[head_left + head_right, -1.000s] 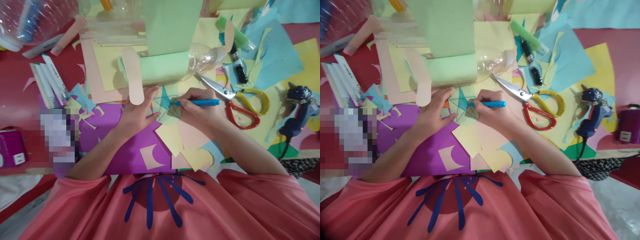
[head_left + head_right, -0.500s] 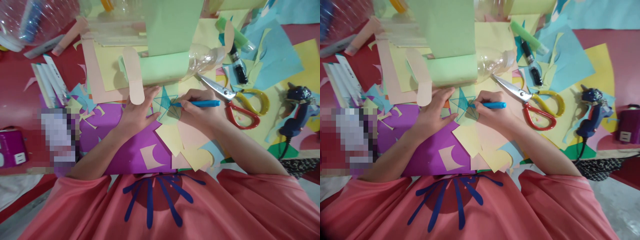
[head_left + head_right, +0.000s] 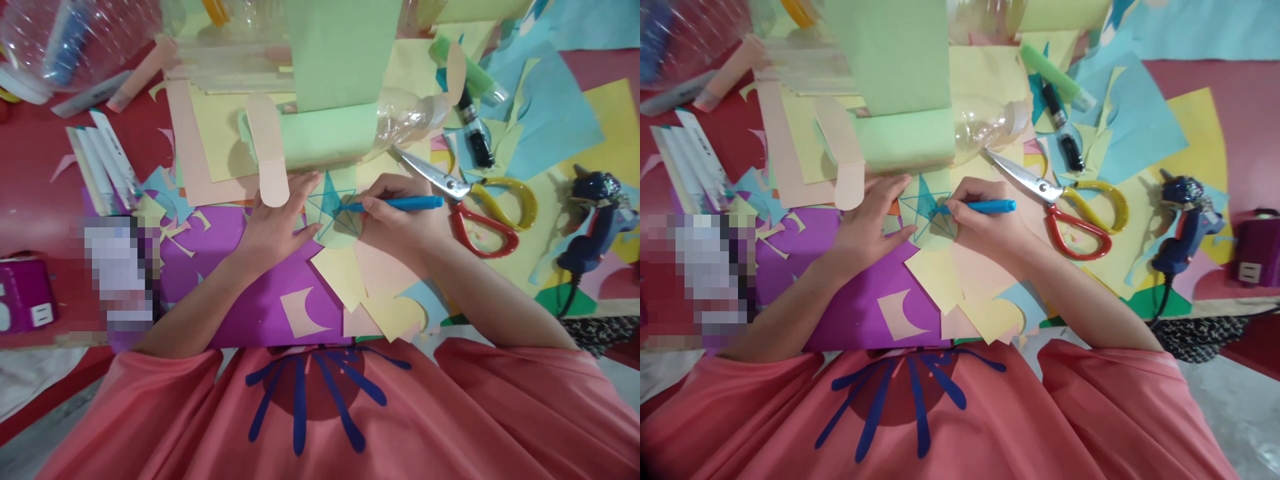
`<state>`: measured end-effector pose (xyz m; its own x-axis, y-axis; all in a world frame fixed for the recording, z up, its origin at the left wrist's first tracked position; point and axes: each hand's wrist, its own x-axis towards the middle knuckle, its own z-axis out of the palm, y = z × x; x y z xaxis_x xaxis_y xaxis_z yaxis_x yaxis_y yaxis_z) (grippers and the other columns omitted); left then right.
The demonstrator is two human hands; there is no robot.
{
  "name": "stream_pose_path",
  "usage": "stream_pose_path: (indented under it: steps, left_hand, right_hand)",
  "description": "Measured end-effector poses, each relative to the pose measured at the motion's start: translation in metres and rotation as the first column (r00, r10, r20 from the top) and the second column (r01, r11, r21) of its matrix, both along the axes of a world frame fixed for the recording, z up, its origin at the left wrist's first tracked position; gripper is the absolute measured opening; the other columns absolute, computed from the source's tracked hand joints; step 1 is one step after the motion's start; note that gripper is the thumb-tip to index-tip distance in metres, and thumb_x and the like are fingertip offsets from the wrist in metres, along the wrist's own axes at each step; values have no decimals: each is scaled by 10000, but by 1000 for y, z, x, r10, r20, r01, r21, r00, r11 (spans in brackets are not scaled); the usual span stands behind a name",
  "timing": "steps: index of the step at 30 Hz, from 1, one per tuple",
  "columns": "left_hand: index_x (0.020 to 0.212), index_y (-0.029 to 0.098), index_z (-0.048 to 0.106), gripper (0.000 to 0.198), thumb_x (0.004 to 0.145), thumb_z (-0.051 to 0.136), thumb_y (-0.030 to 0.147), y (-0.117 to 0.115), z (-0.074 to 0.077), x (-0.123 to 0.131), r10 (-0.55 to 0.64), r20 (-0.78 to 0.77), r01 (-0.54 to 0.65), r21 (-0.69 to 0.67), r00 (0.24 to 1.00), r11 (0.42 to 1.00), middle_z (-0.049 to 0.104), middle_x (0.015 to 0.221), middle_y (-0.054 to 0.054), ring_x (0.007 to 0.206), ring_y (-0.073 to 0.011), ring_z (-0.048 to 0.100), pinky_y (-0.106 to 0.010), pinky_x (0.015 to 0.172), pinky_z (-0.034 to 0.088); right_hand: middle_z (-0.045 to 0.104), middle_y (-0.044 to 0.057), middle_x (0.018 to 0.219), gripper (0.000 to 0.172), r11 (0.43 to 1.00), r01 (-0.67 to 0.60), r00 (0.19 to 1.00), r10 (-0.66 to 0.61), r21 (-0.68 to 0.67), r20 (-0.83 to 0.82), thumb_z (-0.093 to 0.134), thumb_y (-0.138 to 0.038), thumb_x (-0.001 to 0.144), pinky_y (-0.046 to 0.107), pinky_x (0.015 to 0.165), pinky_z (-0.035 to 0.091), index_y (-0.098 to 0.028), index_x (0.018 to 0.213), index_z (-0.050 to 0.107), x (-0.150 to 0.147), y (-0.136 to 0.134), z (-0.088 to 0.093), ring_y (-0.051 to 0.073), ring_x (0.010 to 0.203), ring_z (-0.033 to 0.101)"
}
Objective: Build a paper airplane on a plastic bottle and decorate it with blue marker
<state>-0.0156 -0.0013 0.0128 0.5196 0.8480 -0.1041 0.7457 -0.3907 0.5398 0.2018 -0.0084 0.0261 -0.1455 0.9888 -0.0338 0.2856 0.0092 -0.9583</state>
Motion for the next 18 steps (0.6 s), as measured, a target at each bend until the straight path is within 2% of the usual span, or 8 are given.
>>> stream_pose_path:
  steps: [3,7,12,18]
  left_hand:
    - [1441,227,324,617,880,552,343,1,0,2,-3,-42,3,6,999,1000,415,1486,-80,1391,-279,353,-472,1138,298]
    - [1430,239,353,580,903,522,414,1,0,3,-19,-89,22,35,996,999,414,1492,-84,1380,-287,365,-474,1127,286]
    - [1418,227,373,557,928,470,474,0,-1,0,-38,-41,41,73,998,996,434,1477,-100,1366,-278,380,-442,1114,293]
    - [1399,219,396,524,911,486,388,1,-2,-3,-53,20,52,79,998,996,452,1464,-88,1352,-267,401,-438,1122,291]
  right_hand:
    - [584,-19,578,214,999,44,998,-43,8,-40,655,-332,808,236,499,413,-204,649,589,-2,-2,1,94,539,519]
    - [653,5,676,203,998,-53,996,52,-15,-74,671,-392,783,249,549,469,-197,729,649,-9,-8,-3,108,599,580]
    - [674,12,710,151,999,-29,995,25,-45,-94,692,-312,756,243,575,486,-168,794,668,-16,-14,-11,105,625,606]
    - [646,-6,653,75,996,-15,993,5,-84,-119,651,-233,761,211,523,451,-158,752,642,-14,-14,-11,80,572,572]
